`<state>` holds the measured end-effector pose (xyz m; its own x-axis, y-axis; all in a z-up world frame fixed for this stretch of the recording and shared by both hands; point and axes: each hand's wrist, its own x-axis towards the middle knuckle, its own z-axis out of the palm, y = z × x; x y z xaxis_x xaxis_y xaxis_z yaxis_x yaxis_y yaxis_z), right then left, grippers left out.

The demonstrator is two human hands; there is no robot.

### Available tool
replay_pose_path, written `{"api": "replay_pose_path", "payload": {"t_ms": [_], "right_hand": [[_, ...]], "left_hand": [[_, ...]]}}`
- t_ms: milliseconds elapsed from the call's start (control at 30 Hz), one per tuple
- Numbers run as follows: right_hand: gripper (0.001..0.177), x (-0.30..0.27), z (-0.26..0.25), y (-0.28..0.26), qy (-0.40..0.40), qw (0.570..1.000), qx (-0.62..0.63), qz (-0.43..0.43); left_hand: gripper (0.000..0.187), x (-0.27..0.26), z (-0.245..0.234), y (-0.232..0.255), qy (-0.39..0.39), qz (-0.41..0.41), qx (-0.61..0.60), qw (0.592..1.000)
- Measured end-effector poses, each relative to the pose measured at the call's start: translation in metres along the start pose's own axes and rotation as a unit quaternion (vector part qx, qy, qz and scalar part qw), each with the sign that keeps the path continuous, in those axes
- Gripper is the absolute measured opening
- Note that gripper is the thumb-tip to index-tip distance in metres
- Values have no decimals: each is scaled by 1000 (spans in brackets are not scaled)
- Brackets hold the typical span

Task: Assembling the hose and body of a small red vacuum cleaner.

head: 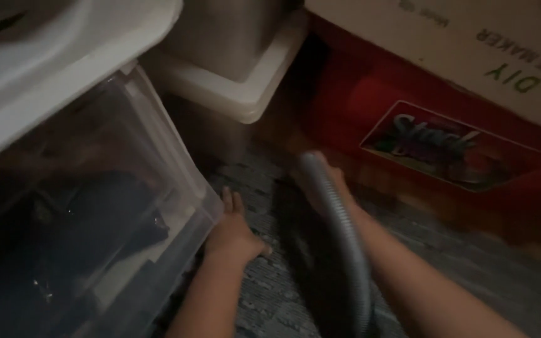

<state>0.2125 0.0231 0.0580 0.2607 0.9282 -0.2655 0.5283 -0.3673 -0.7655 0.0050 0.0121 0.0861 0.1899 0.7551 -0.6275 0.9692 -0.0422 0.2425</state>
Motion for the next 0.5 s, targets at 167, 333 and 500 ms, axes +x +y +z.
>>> {"api": "replay_pose_path", "payload": {"t_ms": [167, 333, 500], "right_hand": [[32, 49, 47, -9, -9, 988, -3, -156], [30, 56, 47, -18, 6, 986, 44, -163], [38, 30, 23, -26, 17, 985, -64, -161]], "left_hand": [[142, 3, -1, -2, -11, 9, 36, 999], [142, -6, -9, -2, -11, 13, 45, 999], [143, 6, 3, -7, -16, 12, -4, 1000]]}}
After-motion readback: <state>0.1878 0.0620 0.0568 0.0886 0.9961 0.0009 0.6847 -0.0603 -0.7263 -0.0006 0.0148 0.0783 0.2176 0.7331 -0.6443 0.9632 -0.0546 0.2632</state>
